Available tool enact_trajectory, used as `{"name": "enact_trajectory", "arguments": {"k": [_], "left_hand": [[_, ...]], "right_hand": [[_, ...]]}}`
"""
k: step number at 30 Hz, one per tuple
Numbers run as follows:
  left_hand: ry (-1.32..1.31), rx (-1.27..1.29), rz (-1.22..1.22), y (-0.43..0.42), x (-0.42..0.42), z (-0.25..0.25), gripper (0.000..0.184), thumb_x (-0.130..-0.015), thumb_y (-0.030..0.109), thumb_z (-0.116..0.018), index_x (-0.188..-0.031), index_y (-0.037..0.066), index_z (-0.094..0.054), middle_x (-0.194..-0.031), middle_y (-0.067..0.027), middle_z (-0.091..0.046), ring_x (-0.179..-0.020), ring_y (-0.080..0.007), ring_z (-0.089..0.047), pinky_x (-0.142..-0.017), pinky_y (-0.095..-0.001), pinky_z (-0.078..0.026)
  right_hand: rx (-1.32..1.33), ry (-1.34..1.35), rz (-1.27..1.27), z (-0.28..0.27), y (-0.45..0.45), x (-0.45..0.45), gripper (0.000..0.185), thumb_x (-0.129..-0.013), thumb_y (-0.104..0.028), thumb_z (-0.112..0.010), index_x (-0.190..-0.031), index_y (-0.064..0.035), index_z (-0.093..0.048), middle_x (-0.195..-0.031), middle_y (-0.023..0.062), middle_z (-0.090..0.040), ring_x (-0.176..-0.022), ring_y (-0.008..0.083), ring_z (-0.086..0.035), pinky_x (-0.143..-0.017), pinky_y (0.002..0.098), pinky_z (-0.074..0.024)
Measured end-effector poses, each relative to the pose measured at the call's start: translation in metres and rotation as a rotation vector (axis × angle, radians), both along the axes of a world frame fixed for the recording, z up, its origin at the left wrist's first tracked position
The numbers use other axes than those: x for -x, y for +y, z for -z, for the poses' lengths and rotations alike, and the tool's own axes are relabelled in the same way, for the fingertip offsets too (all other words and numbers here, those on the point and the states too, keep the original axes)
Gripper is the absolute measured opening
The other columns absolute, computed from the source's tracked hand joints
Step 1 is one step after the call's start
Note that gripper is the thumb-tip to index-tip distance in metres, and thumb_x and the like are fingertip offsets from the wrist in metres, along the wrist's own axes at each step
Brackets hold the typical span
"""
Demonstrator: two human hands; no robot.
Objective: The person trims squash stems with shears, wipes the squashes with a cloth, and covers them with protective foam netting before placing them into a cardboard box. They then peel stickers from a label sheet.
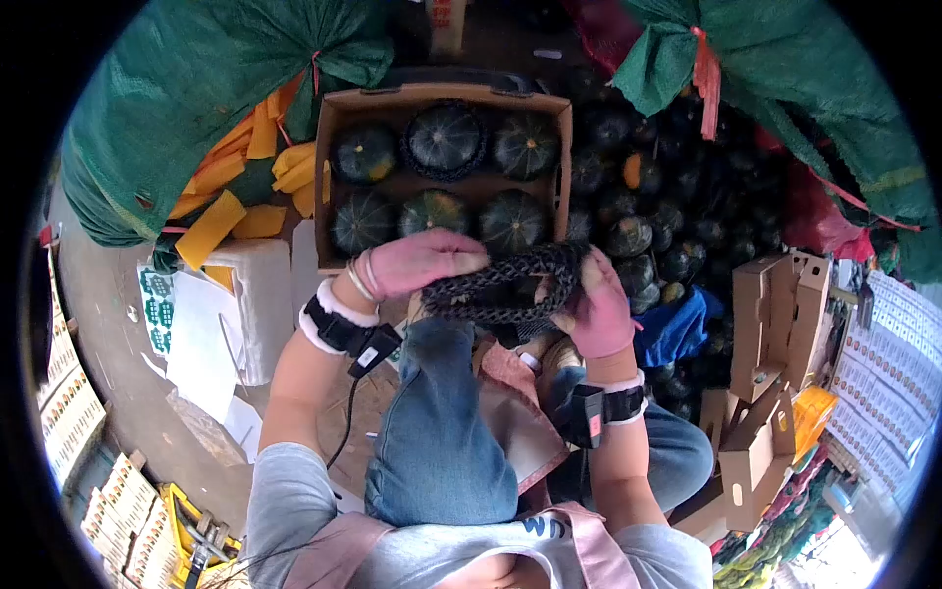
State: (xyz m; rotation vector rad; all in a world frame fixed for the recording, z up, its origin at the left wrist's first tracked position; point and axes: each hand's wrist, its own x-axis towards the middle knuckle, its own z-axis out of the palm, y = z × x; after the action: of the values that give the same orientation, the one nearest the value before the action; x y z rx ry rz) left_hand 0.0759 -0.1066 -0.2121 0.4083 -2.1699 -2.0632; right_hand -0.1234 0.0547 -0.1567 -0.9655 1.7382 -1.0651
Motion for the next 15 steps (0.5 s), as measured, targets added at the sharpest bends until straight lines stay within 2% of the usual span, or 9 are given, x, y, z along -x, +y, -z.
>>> {"name": "enact_trajectory", "arguments": {"k": [1,3,5,6,9,10,13,14,15], "left_hand": [[-0.142,-0.019,-0.007,-0.003,0.013,-0.005,0.034,-0.085,0.025,-0.056,-0.103,-0.004,-0.058,-0.097,-0.0171,-0.062,-0.093,-0.0287,-0.059,-0.081,-0.0337,-0.046],[-0.164,0.415,-0.246,-0.008,0.040,0.009,0.024,-0.080,0.022,-0.062,-0.095,0.003,-0.059,-0.090,-0.0183,-0.062,-0.089,-0.0412,-0.056,-0.076,-0.0414,-0.047],[-0.144,0.542,-0.323,-0.001,0.064,0.033,0.025,-0.083,0.023,-0.059,-0.099,0.003,-0.057,-0.086,-0.0199,-0.061,-0.086,-0.0408,-0.057,-0.075,-0.0450,-0.046],[-0.221,0.490,-0.307,0.001,0.073,0.040,0.025,-0.084,0.023,-0.058,-0.101,0.004,-0.055,-0.087,-0.0206,-0.061,-0.087,-0.0411,-0.057,-0.075,-0.0453,-0.046],[-0.393,0.335,-0.267,0.003,0.083,0.053,0.026,-0.087,0.023,-0.053,-0.107,0.005,-0.052,-0.088,-0.0228,-0.060,-0.089,-0.0420,-0.056,-0.075,-0.0458,-0.045],[-0.396,0.295,-0.269,-0.002,0.085,0.055,0.026,-0.088,0.023,-0.052,-0.108,0.006,-0.051,-0.089,-0.0235,-0.060,-0.090,-0.0425,-0.056,-0.075,-0.0458,-0.045],[-0.401,0.238,-0.285,-0.015,0.087,0.045,0.026,-0.090,0.025,-0.050,-0.109,0.006,-0.050,-0.091,-0.0257,-0.059,-0.092,-0.0443,-0.055,-0.076,-0.0460,-0.045],[-0.413,0.246,-0.325,-0.015,0.083,0.035,0.026,-0.090,0.025,-0.050,-0.109,0.006,-0.050,-0.092,-0.0258,-0.059,-0.092,-0.0443,-0.055,-0.076,-0.0461,-0.045],[-0.428,0.253,-0.360,-0.015,0.077,0.022,0.026,-0.090,0.025,-0.051,-0.109,0.006,-0.050,-0.092,-0.0259,-0.059,-0.092,-0.0444,-0.055,-0.076,-0.0461,-0.045]], "right_hand": [[0.009,0.258,-0.028,0.019,0.001,0.004,0.044,-0.086,-0.030,-0.057,-0.114,0.0028,-0.051,-0.099,0.0205,-0.060,-0.088,0.0358,-0.058,-0.080,0.0371,-0.0467],[-0.093,0.489,-0.045,0.052,0.001,0.010,0.048,-0.087,-0.032,-0.055,-0.118,0.0042,-0.048,-0.099,0.0225,-0.060,-0.091,0.0398,-0.057,-0.083,0.0366,-0.0459],[-0.296,0.437,-0.034,0.076,-0.017,0.004,0.050,-0.088,-0.033,-0.054,-0.118,0.0054,-0.045,-0.101,0.0240,-0.059,-0.098,0.0417,-0.054,-0.087,0.0349,-0.0441],[-0.524,0.200,0.013,0.045,-0.042,-0.010,0.047,-0.082,-0.023,-0.060,-0.119,0.0040,-0.047,-0.116,0.0251,-0.052,-0.111,0.0406,-0.048,-0.093,0.0347,-0.0414],[-0.201,0.747,-0.662,0.052,-0.045,0.010,0.055,-0.072,-0.011,-0.066,-0.121,0.0029,-0.046,-0.124,0.0251,-0.045,-0.116,0.0392,-0.043,-0.096,0.0356,-0.0404],[-0.262,0.644,-0.578,0.051,-0.047,0.007,0.068,-0.061,-0.004,-0.071,-0.123,0.0027,-0.043,-0.125,0.0248,-0.044,-0.116,0.0392,-0.044,-0.098,0.0363,-0.0403],[-0.372,0.667,-0.404,0.057,-0.049,-0.003,0.075,-0.059,-0.006,-0.073,-0.126,0.0021,-0.041,-0.124,0.0239,-0.044,-0.118,0.0385,-0.042,-0.099,0.0368,-0.0387],[-0.252,0.745,-0.378,0.067,-0.041,-0.002,0.079,-0.057,-0.007,-0.075,-0.127,0.0008,-0.040,-0.124,0.0224,-0.045,-0.116,0.0374,-0.045,-0.097,0.0370,-0.0402],[-0.186,0.784,-0.374,0.058,-0.041,-0.006,0.076,-0.061,-0.010,-0.074,-0.128,0.0007,-0.040,-0.123,0.0219,-0.047,-0.114,0.0370,-0.046,-0.097,0.0363,-0.0403]]}}
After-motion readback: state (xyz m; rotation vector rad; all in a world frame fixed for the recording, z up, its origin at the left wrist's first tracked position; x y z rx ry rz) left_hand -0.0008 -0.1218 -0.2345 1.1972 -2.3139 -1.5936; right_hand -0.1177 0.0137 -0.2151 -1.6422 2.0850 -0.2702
